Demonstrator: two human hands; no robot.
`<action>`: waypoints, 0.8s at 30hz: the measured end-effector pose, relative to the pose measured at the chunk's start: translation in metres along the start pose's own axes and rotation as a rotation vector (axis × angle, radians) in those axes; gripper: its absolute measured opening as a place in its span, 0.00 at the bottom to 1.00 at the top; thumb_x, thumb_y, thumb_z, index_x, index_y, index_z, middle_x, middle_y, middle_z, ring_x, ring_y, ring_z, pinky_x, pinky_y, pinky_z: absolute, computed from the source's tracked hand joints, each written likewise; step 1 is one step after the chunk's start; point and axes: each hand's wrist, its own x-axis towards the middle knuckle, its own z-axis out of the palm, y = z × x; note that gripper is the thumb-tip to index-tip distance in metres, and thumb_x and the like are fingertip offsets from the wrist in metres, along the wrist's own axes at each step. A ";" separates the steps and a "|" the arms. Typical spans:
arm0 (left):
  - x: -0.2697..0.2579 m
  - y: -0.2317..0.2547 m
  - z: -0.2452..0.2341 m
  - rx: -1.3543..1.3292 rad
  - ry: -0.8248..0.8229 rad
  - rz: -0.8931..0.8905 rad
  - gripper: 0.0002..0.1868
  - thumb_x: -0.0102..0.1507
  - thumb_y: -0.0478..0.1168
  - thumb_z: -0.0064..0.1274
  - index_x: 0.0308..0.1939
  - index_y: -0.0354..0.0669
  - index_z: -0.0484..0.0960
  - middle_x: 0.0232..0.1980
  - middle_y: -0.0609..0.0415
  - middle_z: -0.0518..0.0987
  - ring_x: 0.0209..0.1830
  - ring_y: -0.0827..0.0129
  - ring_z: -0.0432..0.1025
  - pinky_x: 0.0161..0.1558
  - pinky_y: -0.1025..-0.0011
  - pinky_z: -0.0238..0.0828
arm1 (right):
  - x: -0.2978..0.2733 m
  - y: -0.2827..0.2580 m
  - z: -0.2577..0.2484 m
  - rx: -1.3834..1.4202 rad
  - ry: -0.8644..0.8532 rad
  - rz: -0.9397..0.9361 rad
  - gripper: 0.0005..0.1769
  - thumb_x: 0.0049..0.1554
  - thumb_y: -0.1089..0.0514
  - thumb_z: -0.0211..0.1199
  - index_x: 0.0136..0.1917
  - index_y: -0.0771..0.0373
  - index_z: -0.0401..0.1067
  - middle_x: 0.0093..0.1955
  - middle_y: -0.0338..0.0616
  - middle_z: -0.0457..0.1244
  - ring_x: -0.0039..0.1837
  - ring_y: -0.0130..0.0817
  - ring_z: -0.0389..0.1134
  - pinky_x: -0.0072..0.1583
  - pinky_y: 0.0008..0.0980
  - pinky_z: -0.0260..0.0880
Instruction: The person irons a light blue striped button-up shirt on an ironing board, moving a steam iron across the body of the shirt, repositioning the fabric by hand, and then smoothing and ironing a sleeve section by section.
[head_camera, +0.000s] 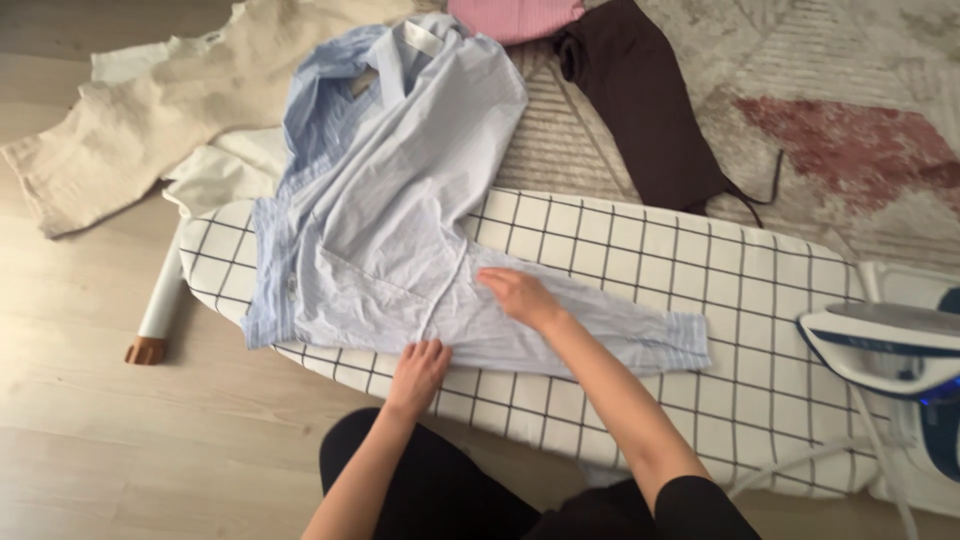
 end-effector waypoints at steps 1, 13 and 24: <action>-0.001 -0.003 -0.002 0.003 0.002 -0.001 0.17 0.55 0.35 0.51 0.49 0.42 0.77 0.45 0.51 0.74 0.49 0.59 0.70 0.53 0.59 0.66 | 0.008 0.003 0.010 0.001 0.002 -0.003 0.17 0.58 0.66 0.56 0.60 0.62 0.76 0.62 0.46 0.69 0.63 0.43 0.70 0.63 0.38 0.70; 0.012 -0.021 -0.036 0.062 -0.123 0.134 0.14 0.54 0.34 0.51 0.45 0.42 0.74 0.43 0.53 0.72 0.49 0.61 0.70 0.58 0.61 0.65 | 0.039 -0.006 0.026 -0.226 -0.015 0.081 0.27 0.55 0.68 0.52 0.68 0.65 0.69 0.72 0.47 0.61 0.70 0.44 0.62 0.68 0.44 0.61; -0.003 -0.034 -0.019 -0.135 -0.395 0.052 0.10 0.58 0.33 0.51 0.43 0.47 0.78 0.45 0.55 0.74 0.52 0.62 0.70 0.55 0.64 0.65 | 0.029 -0.016 0.034 -0.419 -0.009 0.167 0.24 0.56 0.61 0.55 0.66 0.57 0.71 0.73 0.43 0.60 0.72 0.38 0.59 0.66 0.49 0.55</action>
